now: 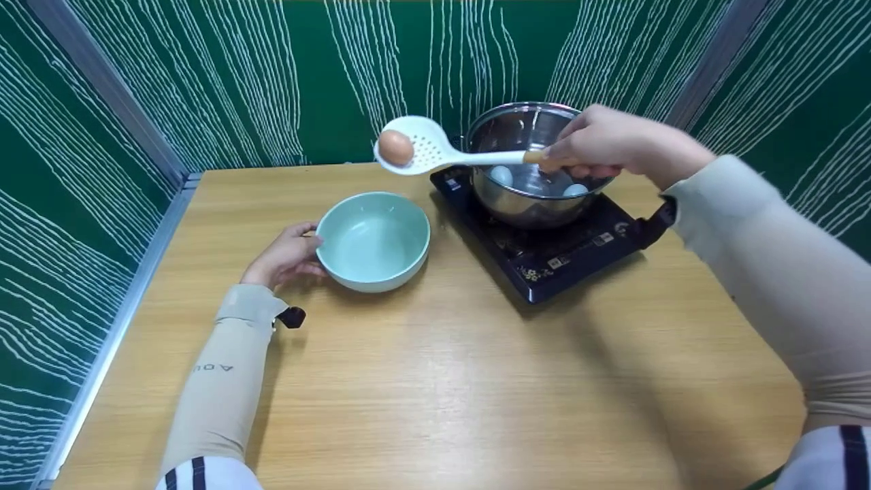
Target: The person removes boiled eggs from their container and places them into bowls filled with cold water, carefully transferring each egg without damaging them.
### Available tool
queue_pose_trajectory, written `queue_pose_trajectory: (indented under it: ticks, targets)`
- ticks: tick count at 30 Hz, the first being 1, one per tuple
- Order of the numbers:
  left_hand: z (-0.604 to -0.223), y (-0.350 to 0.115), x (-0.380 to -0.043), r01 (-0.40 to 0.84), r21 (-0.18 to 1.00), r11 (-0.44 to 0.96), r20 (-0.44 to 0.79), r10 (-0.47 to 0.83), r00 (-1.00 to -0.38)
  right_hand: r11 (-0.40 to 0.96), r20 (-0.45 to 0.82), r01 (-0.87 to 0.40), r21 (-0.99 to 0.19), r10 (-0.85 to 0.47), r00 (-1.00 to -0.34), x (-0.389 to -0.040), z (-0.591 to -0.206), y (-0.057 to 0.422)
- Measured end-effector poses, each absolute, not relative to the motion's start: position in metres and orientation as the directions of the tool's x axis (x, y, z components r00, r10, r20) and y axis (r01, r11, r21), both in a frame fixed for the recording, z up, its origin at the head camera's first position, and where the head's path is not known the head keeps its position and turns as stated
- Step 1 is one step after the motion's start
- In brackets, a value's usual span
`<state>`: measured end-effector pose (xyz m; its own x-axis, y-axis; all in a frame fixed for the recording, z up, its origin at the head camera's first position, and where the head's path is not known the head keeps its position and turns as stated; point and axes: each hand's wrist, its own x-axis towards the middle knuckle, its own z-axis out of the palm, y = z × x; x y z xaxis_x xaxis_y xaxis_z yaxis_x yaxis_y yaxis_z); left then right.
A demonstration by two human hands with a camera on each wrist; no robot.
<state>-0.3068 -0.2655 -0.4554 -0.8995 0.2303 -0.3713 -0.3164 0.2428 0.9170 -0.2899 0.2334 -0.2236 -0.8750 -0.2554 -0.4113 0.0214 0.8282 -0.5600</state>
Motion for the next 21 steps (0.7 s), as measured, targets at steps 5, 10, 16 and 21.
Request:
queue_pose_trajectory:
  ticks: [5,10,16,21]
  targets:
    - [-0.456,-0.265,-0.307,-0.313,0.92,0.237,-0.367,0.231,-0.901,0.803,-0.398,0.002,-0.596,-0.293,-0.869,-0.285,-0.242,0.221]
    - [-0.456,-0.265,-0.307,-0.303,0.921,0.245,-0.359,0.236,-0.903,0.788,-0.384,-0.022,-0.615,-0.324,-0.865,-0.279,-0.261,0.212]
    - [-0.456,-0.267,-0.308,-0.303,0.92,0.247,-0.36,0.236,-0.903,0.776,-0.416,0.017,-0.631,-0.32,-0.851,-0.274,-0.28,0.205]
    - [-0.457,-0.267,-0.308,-0.305,0.92,0.246,-0.361,0.233,-0.903,0.792,-0.415,-0.026,-0.611,-0.348,-0.841,-0.272,-0.294,0.201]
